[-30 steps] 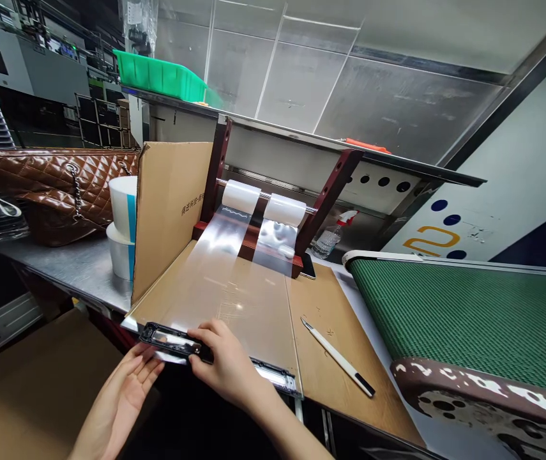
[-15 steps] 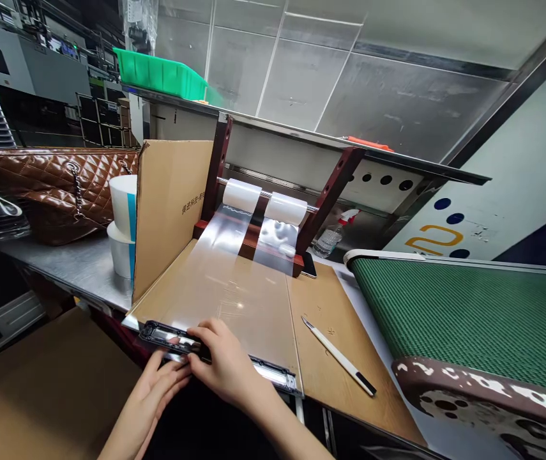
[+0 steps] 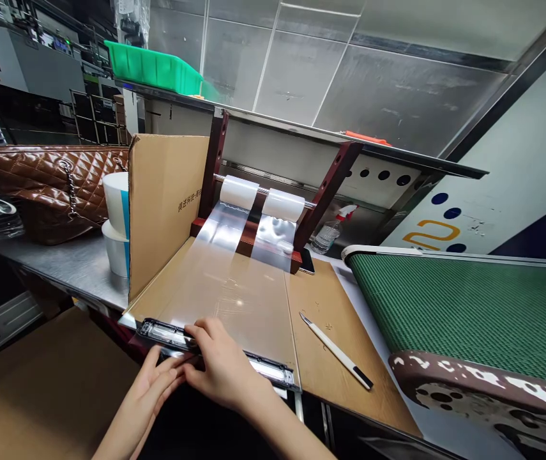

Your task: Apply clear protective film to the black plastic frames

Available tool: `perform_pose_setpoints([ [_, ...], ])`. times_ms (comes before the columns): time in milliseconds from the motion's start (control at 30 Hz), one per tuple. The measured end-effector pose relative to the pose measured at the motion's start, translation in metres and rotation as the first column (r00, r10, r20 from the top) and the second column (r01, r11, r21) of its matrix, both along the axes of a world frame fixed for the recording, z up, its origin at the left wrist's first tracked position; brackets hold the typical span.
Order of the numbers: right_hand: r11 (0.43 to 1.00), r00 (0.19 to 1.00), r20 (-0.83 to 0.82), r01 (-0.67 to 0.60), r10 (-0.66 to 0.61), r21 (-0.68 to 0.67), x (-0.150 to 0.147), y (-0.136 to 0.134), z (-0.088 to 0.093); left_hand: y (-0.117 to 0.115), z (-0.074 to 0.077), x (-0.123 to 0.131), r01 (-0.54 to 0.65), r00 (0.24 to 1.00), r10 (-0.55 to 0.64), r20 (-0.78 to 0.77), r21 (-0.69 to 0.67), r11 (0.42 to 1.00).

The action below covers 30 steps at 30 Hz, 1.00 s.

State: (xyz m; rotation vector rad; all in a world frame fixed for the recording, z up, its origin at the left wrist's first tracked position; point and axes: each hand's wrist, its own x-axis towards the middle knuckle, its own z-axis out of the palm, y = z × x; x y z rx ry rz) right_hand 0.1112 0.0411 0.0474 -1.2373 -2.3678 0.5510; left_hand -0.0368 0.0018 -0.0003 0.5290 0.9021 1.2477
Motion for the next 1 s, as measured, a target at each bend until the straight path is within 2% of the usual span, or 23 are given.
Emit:
perform_pose_setpoints([
  [133,1.000,1.000,0.015,-0.008,0.008,0.024,0.001,0.000,0.000,0.001,-0.002,-0.005,0.017,1.000,-0.017,0.007,-0.027,0.999],
  [367,0.999,0.998,-0.057,0.000,0.003,0.054,0.002,0.001,0.001,0.006,-0.007,-0.011,0.075,0.997,-0.075,-0.016,-0.028,0.997],
  [433,0.998,0.997,-0.079,0.005,0.000,0.057,0.003,0.001,-0.002,0.007,-0.007,-0.013,0.039,0.997,-0.039,-0.063,-0.006,0.999],
  [600,0.997,0.996,-0.086,0.035,-0.030,0.063,0.006,0.004,-0.006,0.016,-0.007,-0.029,-0.133,0.969,0.153,-0.195,0.112,0.985],
  [667,0.998,0.997,-0.071,0.045,-0.041,0.054,0.007,0.005,-0.007,0.019,-0.006,-0.036,-0.168,0.951,0.202,-0.236,0.155,0.974],
  [833,0.998,0.998,-0.033,0.059,-0.059,0.024,0.005,0.004,-0.004,0.021,-0.009,-0.046,-0.181,0.926,0.232,-0.297,0.190,0.965],
  [933,0.999,0.999,-0.014,0.042,-0.042,0.004,0.007,0.001,0.002,0.021,-0.020,-0.054,-0.202,0.921,0.249,-0.300,0.179,0.963],
  [1000,0.999,0.997,-0.057,0.046,-0.045,0.020,0.013,-0.001,0.010,0.020,-0.030,-0.062,-0.203,0.923,0.242,-0.299,0.156,0.967],
])
